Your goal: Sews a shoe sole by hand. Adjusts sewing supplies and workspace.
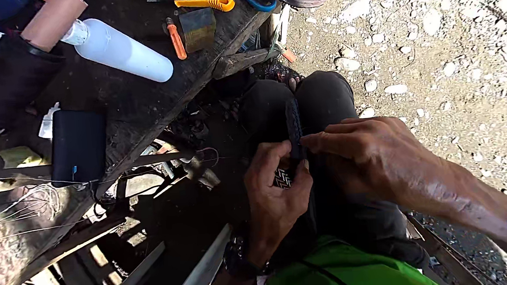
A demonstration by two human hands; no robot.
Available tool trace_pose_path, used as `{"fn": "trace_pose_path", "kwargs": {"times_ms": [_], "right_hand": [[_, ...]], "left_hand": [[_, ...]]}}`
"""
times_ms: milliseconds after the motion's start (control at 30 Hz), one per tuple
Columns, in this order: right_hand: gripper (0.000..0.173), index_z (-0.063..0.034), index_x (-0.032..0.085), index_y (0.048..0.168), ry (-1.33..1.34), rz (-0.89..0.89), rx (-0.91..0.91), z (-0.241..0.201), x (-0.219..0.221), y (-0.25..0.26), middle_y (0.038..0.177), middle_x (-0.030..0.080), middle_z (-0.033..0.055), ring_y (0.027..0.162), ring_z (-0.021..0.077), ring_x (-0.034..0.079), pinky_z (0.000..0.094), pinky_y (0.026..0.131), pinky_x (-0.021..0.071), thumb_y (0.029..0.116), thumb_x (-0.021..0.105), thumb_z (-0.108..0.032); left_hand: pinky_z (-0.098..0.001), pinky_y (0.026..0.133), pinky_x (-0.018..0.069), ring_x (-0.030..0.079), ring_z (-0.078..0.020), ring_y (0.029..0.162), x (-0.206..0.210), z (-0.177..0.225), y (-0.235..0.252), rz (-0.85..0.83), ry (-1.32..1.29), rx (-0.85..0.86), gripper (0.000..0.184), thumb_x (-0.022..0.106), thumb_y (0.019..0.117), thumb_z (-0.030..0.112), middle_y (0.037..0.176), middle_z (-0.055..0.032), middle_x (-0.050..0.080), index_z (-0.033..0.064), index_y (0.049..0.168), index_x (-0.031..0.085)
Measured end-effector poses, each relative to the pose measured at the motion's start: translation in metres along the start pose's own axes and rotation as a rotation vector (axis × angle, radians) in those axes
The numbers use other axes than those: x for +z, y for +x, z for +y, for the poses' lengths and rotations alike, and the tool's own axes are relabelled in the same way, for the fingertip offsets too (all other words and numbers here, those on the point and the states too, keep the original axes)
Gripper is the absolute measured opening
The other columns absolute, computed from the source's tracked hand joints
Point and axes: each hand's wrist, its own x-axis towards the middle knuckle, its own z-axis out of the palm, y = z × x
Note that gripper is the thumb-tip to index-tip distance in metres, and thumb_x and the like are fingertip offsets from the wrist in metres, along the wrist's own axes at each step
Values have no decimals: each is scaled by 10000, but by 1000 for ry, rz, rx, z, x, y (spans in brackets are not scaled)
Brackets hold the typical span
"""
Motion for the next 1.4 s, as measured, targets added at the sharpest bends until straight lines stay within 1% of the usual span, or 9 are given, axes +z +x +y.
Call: {"fn": "trace_pose_path", "kwargs": {"times_ms": [100,167,300,433,833,1133,1267,1333,1400], "right_hand": [[332,-231,778,1147,27,-14,-42,9,-1,-3,765,657,-22,646,158,627,348,499,460,972,496,-203],[329,-249,768,1180,35,-6,-32,12,2,-5,797,657,-12,662,168,633,358,501,465,998,494,-225],[298,-217,765,1160,90,69,-64,18,13,-5,819,695,-16,680,143,632,335,538,471,1013,507,-230],[285,-195,769,1144,152,94,-75,22,18,-3,805,694,-20,668,113,610,308,552,462,1019,517,-239],[255,-164,773,1120,288,157,-106,32,37,-2,825,714,-8,722,91,628,277,614,492,1040,549,-258],[239,-121,770,1050,274,232,-151,29,49,7,796,719,-1,682,90,610,267,586,463,1024,563,-236],[225,-119,757,1005,246,216,-142,25,46,9,815,730,-10,714,85,643,265,596,490,1023,574,-248],[240,-133,748,1034,171,183,-142,24,39,6,831,727,-6,719,109,649,280,591,490,1049,549,-266],[255,-151,722,1068,36,151,-126,22,30,3,858,712,11,743,163,659,318,581,491,1075,505,-286]], "left_hand": [[-314,810,641,721,-157,912,-26,-1,12,-183,-150,-104,193,667,954,69,1043,-104,710,-61,1091,708],[-313,781,626,715,-142,845,-35,-2,22,-224,-259,-206,172,605,988,61,978,-69,726,-30,1076,722],[-312,711,632,716,-148,732,-38,1,39,-231,-294,-334,96,650,919,25,843,-52,729,21,975,729],[-300,692,624,709,-144,714,-41,4,45,-271,-251,-379,77,664,901,33,818,-48,724,37,944,727],[-295,667,616,691,-130,686,-42,-1,45,-263,-240,-349,60,674,898,31,787,-37,706,41,927,725],[-331,769,629,718,-170,782,-47,-15,41,-266,-388,-356,81,656,948,3,895,-95,727,-14,999,716],[-320,791,624,715,-161,818,-43,-14,36,-238,-408,-347,99,654,959,-3,933,-90,726,-21,1033,718],[-315,752,629,718,-160,796,-44,-13,31,-188,-367,-279,123,659,968,23,948,-92,736,-17,1065,724],[-256,640,586,667,-110,729,-42,-16,29,-64,-155,-73,174,694,951,61,987,-58,716,27,1120,709]]}}
